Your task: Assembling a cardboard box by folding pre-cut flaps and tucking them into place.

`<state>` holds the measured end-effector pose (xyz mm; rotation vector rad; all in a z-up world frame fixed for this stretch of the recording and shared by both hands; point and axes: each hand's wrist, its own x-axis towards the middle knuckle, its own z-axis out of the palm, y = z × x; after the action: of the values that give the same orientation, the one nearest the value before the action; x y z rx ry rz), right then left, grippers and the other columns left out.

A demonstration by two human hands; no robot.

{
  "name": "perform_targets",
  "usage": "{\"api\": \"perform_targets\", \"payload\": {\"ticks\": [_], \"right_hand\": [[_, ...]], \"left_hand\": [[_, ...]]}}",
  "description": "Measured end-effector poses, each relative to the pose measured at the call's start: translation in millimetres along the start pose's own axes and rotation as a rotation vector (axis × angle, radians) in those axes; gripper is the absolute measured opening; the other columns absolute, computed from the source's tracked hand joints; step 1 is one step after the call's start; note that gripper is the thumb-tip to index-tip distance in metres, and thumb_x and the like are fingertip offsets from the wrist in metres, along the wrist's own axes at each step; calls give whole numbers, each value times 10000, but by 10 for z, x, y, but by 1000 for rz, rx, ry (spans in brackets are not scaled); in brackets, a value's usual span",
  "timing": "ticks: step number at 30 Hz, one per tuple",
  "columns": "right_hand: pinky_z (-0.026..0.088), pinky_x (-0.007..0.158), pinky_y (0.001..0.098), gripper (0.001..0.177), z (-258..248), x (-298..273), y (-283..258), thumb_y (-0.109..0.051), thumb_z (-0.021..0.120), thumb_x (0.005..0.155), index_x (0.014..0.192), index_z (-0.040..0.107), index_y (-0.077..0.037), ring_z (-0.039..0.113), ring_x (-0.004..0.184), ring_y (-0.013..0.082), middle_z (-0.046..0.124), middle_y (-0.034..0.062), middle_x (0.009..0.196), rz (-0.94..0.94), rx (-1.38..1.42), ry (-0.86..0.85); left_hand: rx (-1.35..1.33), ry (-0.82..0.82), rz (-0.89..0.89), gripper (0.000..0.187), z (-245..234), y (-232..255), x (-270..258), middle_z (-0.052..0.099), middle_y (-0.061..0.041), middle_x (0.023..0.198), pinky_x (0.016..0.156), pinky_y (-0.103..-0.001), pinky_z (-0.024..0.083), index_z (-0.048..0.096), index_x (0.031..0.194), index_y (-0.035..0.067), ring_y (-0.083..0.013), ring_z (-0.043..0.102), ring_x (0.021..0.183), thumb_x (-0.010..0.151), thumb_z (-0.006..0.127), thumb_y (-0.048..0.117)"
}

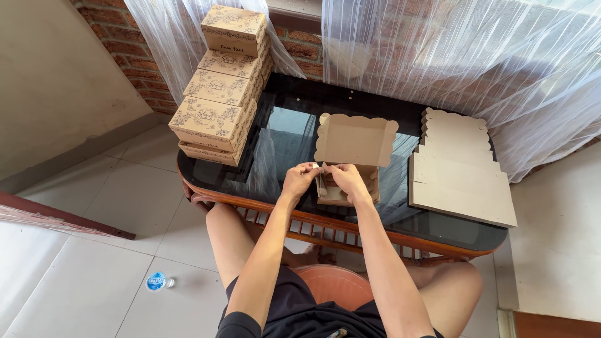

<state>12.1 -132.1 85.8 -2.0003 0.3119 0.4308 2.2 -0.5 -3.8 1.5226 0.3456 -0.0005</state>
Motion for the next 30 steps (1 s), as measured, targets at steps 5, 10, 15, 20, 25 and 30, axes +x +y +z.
{"api": "perform_targets", "payload": {"ticks": [5, 10, 15, 20, 25, 30], "right_hand": [[418, 1071, 587, 337, -48, -155, -117, -320, 667, 873, 1052, 786, -60, 490, 1363, 481, 638, 295, 1312, 2, 8, -18], [428, 1065, 570, 303, -21, -31, -31, -335, 670, 876, 1010, 804, -99, 490, 1359, 481, 637, 286, 1313, -9, -6, -13], [443, 1056, 547, 293, -9, -3, -12, -326, 659, 893, 1017, 808, -106, 515, 1337, 460, 636, 279, 1314, -38, -11, -7], [522, 901, 445, 294, 39, 251, 218, -367, 682, 883, 1010, 813, -137, 632, 1164, 382, 704, 238, 1136, -44, -47, 14], [534, 825, 421, 318, 59, 351, 319, -402, 691, 875, 1022, 805, -144, 660, 1088, 352, 717, 218, 1062, -56, -77, 25], [520, 748, 381, 328, 51, 317, 325, -410, 674, 880, 1018, 800, -140, 672, 976, 324, 719, 199, 952, -66, -93, 46]], "left_hand": [[-39, -16, -7, 234, -20, 7, -3, 733, -28, 1185, 983, -303, 491, 823, 866, 124, -171, 657, 1136, 772, 849, 336], [-92, -40, -23, 249, -50, 102, -75, 722, -54, 1225, 1022, -321, 471, 827, 899, 106, -201, 636, 1189, 785, 841, 327], [-130, -49, -14, 253, -45, 130, -96, 710, -94, 1249, 1048, -342, 458, 823, 932, 83, -234, 620, 1218, 787, 843, 289], [-177, -68, -11, 260, -64, 146, -129, 699, -102, 1255, 1078, -340, 431, 818, 956, 69, -226, 606, 1219, 805, 843, 279], [-186, -77, -10, 249, -69, 124, -106, 689, -116, 1265, 1088, -348, 429, 816, 962, 56, -237, 600, 1232, 827, 841, 263], [-205, -89, -2, 260, -66, 124, -109, 683, -134, 1258, 1078, -348, 438, 809, 978, 40, -241, 593, 1217, 837, 833, 256]]}}
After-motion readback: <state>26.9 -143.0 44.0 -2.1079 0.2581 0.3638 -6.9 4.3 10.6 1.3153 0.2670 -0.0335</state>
